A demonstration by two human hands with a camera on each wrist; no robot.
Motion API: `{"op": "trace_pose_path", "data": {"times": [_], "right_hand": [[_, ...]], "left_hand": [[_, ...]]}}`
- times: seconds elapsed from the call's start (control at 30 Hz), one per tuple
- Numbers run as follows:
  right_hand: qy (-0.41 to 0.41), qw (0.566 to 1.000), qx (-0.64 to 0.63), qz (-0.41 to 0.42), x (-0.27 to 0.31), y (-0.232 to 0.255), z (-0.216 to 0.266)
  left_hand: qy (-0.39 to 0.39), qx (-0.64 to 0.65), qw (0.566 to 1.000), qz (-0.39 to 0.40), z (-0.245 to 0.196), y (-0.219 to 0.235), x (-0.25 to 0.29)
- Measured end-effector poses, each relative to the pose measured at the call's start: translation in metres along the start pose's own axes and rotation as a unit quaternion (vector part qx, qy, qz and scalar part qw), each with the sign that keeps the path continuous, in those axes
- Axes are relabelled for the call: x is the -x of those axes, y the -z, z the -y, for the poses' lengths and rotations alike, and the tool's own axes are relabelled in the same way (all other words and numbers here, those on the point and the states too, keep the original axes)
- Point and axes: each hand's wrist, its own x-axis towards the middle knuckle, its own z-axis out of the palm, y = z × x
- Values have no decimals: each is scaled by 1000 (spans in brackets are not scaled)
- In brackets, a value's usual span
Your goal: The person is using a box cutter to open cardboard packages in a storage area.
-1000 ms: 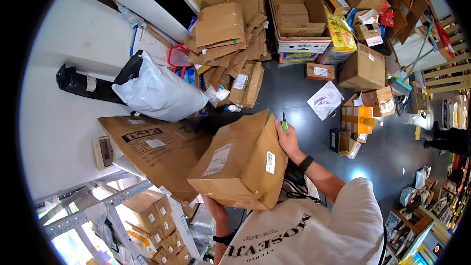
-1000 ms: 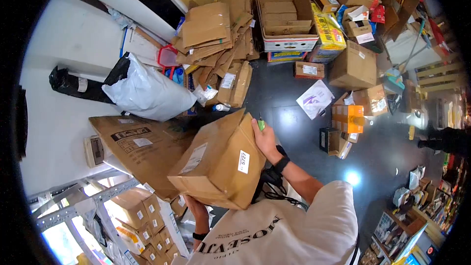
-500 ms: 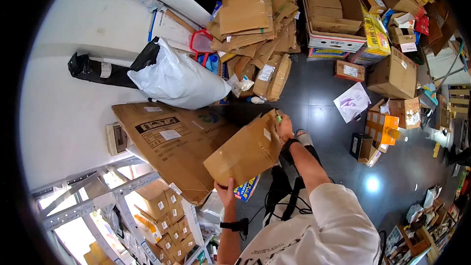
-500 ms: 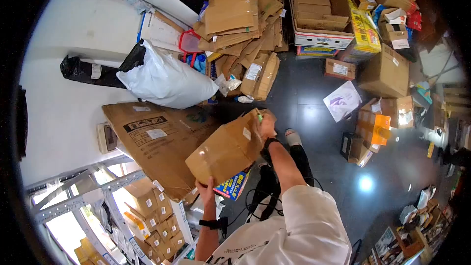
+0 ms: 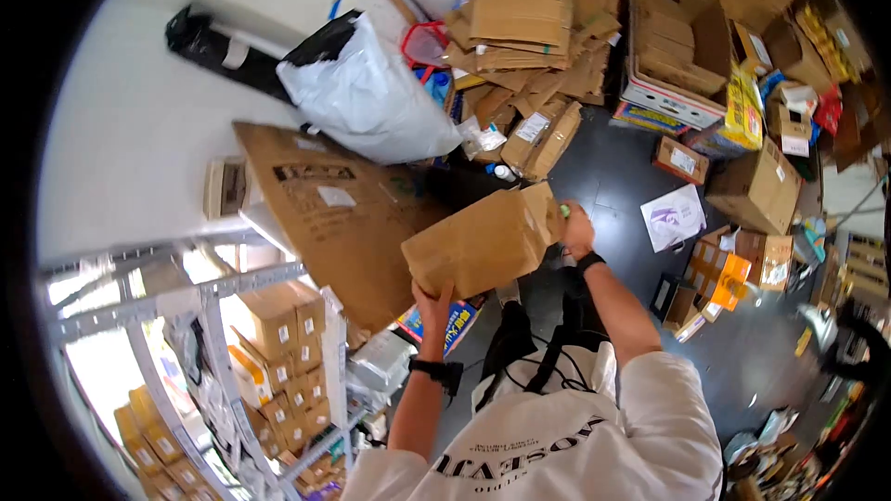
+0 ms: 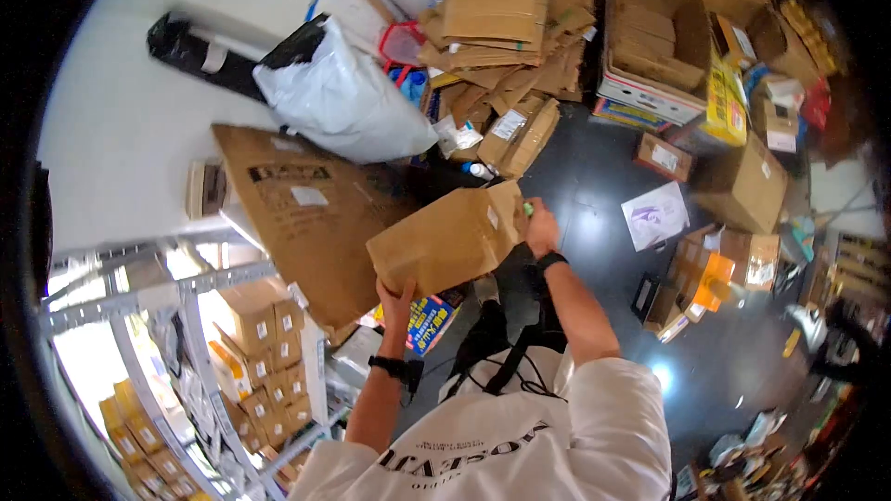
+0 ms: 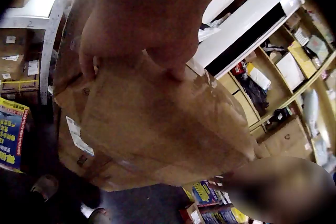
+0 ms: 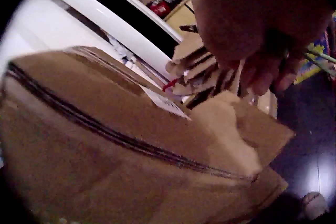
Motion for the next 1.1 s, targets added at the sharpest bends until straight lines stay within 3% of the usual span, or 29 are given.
{"op": "trace_pose_path", "data": {"times": [0.03,0.07,0.13,0.2,0.23,0.27,0.33,0.4,0.47,0.53,0.6,0.63,0.67,0.73,0.9,0.97,1.1], "right_hand": [[-49,998,17,29,10,17,15],[18,999,37,-2,24,27,22],[69,998,-12,4,51,43,51],[77,996,-31,46,82,68,103],[65,993,-61,81,99,65,122],[79,991,-45,93,111,52,131],[299,946,-55,115,133,24,146],[327,915,-38,234,153,-8,164],[377,880,-41,285,164,-41,178],[403,855,48,323,170,-69,177],[402,840,88,354,172,-84,166],[376,842,69,380,171,-89,159],[347,846,48,403,172,-93,154],[386,828,50,404,171,-92,146],[350,822,55,445,176,-95,129],[338,827,46,448,177,-93,129],[351,803,107,469,176,-87,128]], "left_hand": [[8,8,1000,-14,1,7,3],[3,-1,1000,-17,0,8,7],[8,2,999,-33,0,17,13],[45,112,993,-1,1,22,18],[37,96,994,-22,-16,29,28],[49,113,992,-36,9,25,27],[27,149,988,-27,54,13,25],[67,225,972,-16,49,13,40],[60,245,967,-23,51,8,54],[105,345,932,-16,49,3,71],[93,151,984,-25,69,-13,85],[49,167,983,-63,83,-26,91],[59,176,980,-71,88,-25,97],[46,191,978,-71,90,-24,106],[54,232,965,-112,94,-23,122],[36,140,981,-127,103,-31,125],[123,263,953,-85,102,-37,134]]}}
